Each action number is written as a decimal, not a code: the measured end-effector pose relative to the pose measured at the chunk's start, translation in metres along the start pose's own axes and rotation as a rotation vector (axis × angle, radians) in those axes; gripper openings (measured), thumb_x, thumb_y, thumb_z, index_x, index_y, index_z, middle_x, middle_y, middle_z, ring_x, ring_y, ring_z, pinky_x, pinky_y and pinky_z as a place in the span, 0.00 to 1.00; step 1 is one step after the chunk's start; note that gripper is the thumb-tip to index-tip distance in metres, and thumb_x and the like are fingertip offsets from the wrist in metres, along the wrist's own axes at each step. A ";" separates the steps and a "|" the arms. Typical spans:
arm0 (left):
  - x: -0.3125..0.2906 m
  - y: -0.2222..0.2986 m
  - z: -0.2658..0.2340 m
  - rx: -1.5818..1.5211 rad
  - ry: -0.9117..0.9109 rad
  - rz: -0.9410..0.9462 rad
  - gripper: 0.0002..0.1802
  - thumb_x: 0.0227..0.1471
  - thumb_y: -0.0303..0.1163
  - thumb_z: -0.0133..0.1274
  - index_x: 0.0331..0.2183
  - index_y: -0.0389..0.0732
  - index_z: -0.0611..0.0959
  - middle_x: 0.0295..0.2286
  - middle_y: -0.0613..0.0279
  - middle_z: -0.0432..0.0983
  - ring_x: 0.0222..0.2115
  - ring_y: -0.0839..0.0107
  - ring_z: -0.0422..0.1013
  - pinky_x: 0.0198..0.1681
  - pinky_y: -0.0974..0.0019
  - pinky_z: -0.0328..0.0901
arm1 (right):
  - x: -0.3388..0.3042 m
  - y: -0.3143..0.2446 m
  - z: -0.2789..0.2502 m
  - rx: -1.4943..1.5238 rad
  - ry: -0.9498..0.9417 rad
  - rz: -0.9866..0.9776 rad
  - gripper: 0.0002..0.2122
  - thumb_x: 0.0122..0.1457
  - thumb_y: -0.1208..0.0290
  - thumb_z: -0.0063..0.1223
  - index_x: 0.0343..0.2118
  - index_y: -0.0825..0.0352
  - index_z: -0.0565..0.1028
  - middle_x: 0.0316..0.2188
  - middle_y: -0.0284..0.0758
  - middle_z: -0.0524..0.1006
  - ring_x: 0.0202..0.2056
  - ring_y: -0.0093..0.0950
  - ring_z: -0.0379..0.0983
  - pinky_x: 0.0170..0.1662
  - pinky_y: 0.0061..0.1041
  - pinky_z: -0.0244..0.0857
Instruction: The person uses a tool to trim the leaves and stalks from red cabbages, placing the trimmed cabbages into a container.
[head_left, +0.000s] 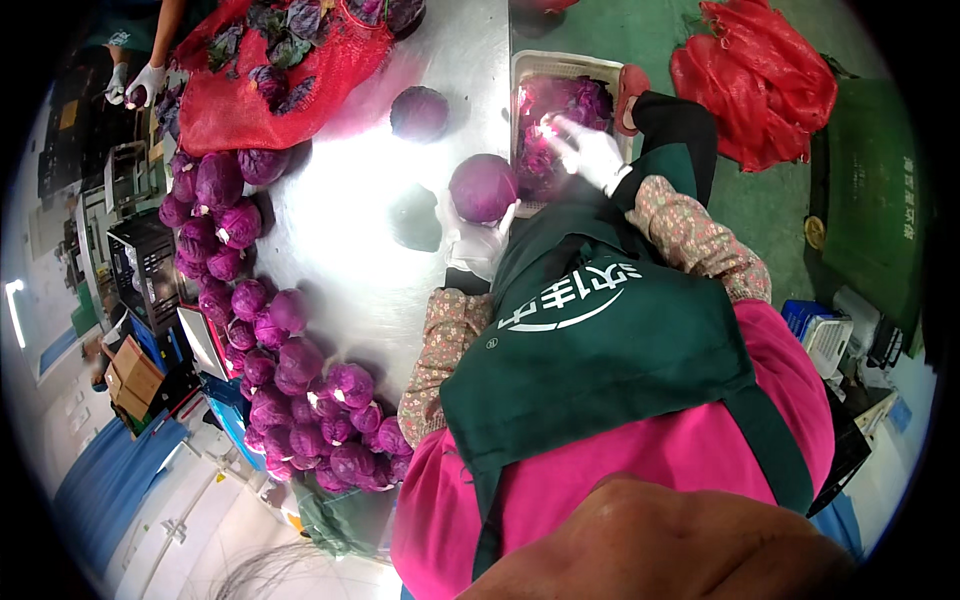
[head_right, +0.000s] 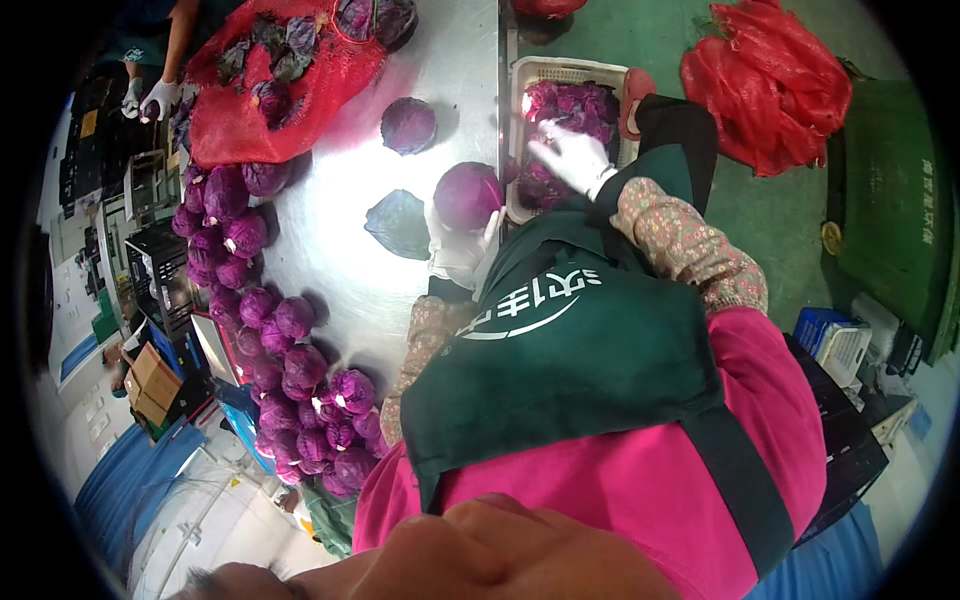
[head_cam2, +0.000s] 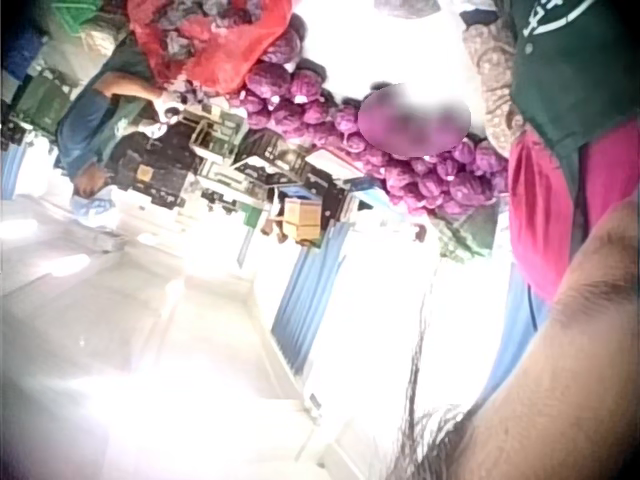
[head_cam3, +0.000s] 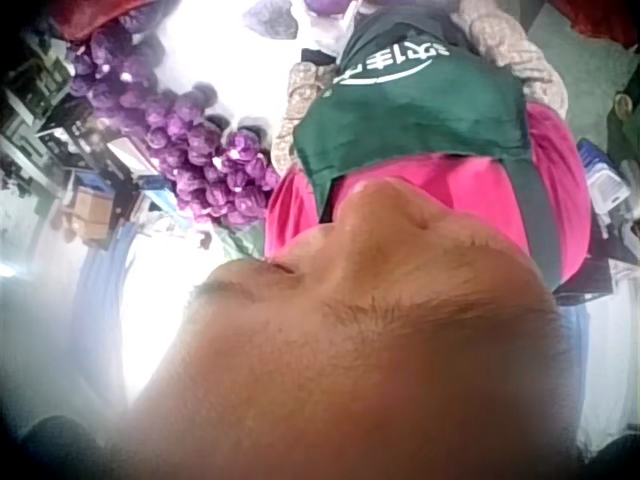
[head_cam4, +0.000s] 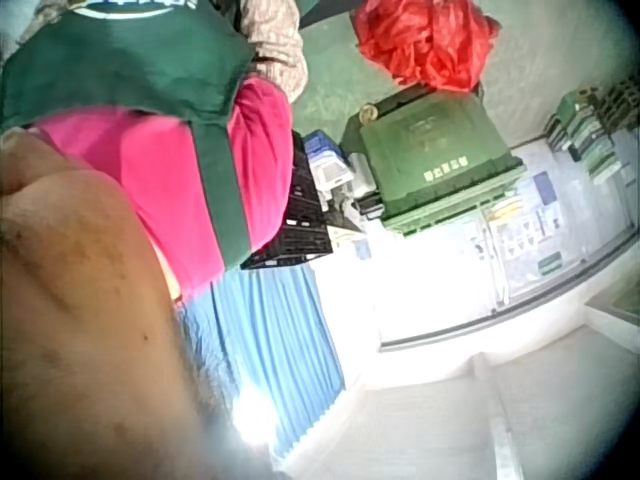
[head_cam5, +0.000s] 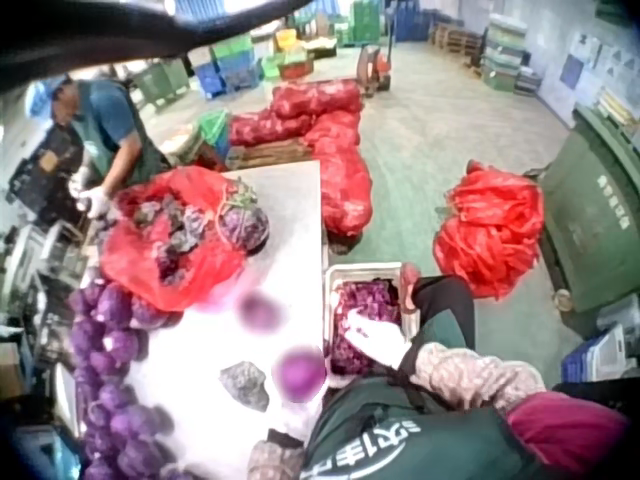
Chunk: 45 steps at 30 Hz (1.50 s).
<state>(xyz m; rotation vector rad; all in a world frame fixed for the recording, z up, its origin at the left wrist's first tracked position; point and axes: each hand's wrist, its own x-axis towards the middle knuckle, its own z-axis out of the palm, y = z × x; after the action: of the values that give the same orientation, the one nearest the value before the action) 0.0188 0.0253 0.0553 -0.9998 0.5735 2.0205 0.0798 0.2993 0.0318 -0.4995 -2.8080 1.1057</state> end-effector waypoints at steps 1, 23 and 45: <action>0.001 0.001 0.002 -0.010 0.030 0.021 0.43 0.51 0.64 0.56 0.61 0.50 0.67 0.59 0.56 0.62 0.59 0.52 0.62 0.54 0.42 0.71 | -0.007 -0.022 -0.003 0.044 -0.033 -0.094 0.27 0.60 0.47 0.54 0.57 0.59 0.71 0.34 0.42 0.82 0.35 0.42 0.81 0.37 0.39 0.75; 0.011 0.017 -0.028 0.606 -0.178 0.154 0.33 0.61 0.45 0.50 0.63 0.46 0.60 0.59 0.60 0.66 0.60 0.68 0.63 0.65 0.57 0.55 | 0.062 -0.027 0.013 -0.135 -0.170 0.123 0.11 0.55 0.64 0.55 0.38 0.63 0.82 0.29 0.44 0.82 0.32 0.43 0.81 0.35 0.40 0.75; -0.018 0.015 -0.011 0.923 -0.124 0.650 0.47 0.47 0.33 0.68 0.63 0.42 0.61 0.55 0.52 0.67 0.51 0.59 0.71 0.49 0.59 0.71 | 0.021 -0.020 -0.005 0.197 -0.258 0.485 0.24 0.58 0.51 0.58 0.44 0.71 0.78 0.29 0.41 0.82 0.30 0.33 0.82 0.29 0.32 0.74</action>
<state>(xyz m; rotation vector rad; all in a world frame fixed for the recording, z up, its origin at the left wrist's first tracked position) 0.0187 0.0012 0.0638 -0.1155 1.7139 1.9322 0.0556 0.2954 0.0478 -1.1321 -2.8136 1.6182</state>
